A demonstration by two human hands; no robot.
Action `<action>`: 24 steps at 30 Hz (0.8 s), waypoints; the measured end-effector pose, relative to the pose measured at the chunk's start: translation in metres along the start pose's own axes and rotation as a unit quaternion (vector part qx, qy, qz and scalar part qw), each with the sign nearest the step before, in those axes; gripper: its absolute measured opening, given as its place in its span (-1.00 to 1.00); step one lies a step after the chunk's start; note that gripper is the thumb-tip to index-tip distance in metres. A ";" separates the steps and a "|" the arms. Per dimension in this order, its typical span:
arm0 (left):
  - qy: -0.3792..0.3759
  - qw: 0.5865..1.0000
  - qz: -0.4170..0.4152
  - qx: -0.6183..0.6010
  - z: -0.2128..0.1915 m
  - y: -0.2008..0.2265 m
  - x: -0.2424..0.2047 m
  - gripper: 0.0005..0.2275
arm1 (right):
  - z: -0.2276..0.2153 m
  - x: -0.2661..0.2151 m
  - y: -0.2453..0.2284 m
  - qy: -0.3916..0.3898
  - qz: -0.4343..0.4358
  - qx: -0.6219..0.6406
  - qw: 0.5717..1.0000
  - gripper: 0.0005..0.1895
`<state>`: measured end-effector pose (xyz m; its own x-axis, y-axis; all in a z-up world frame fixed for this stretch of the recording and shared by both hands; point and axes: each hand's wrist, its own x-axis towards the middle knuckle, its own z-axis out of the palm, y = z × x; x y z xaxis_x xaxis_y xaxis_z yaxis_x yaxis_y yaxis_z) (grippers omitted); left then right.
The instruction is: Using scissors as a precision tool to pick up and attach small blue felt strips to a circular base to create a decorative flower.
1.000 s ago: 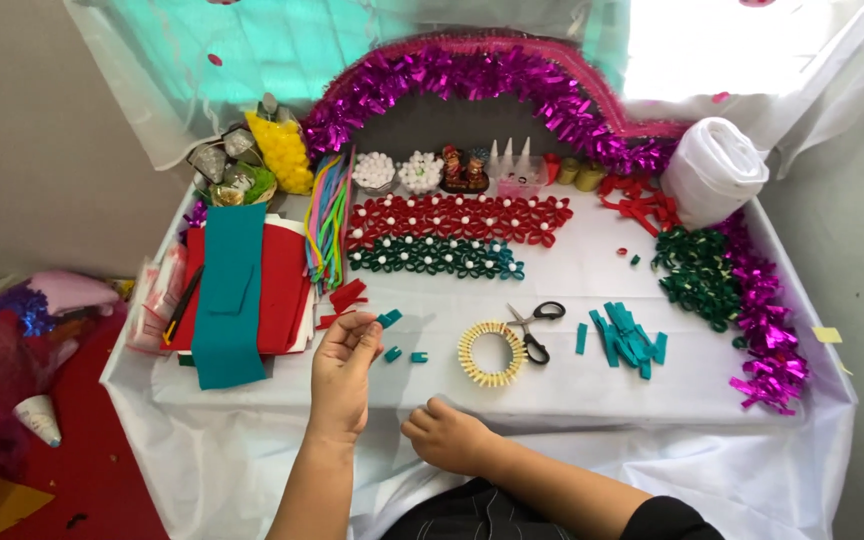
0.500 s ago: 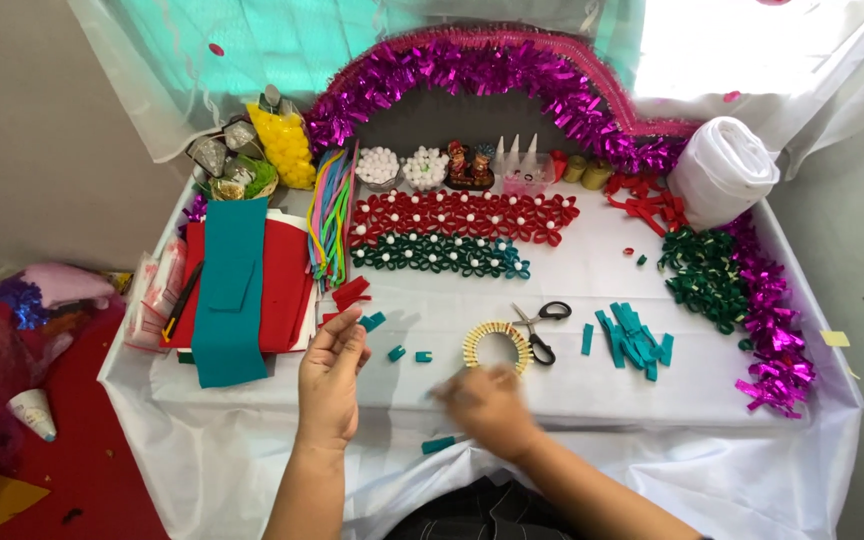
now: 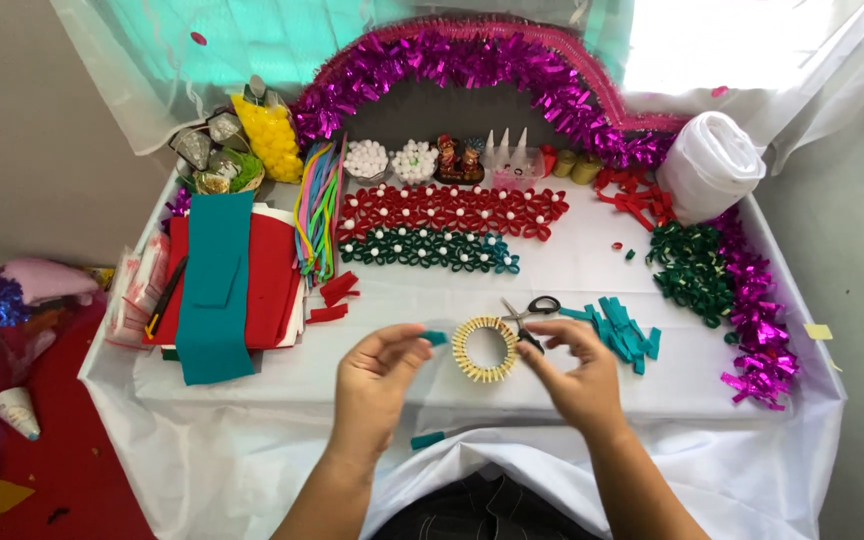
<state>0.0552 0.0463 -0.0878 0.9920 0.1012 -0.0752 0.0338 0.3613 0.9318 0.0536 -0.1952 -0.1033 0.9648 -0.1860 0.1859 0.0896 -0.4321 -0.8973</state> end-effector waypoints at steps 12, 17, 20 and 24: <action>-0.072 0.993 0.061 0.075 0.035 0.008 -0.027 -0.85 | 0.004 -0.027 -0.083 -0.057 -0.096 0.161 0.981 -0.91; -0.071 0.992 0.034 0.101 0.037 0.011 -0.029 -0.81 | 0.006 -0.028 -0.078 -0.041 -0.085 0.180 0.979 -0.98; -0.079 0.990 0.016 0.120 0.038 0.017 -0.030 -0.81 | 0.006 -0.029 -0.073 -0.044 -0.090 0.180 0.979 -0.97; -0.069 0.994 0.023 0.078 0.038 0.009 -0.028 -0.87 | 0.007 -0.029 -0.077 -0.050 -0.092 0.184 0.977 -0.95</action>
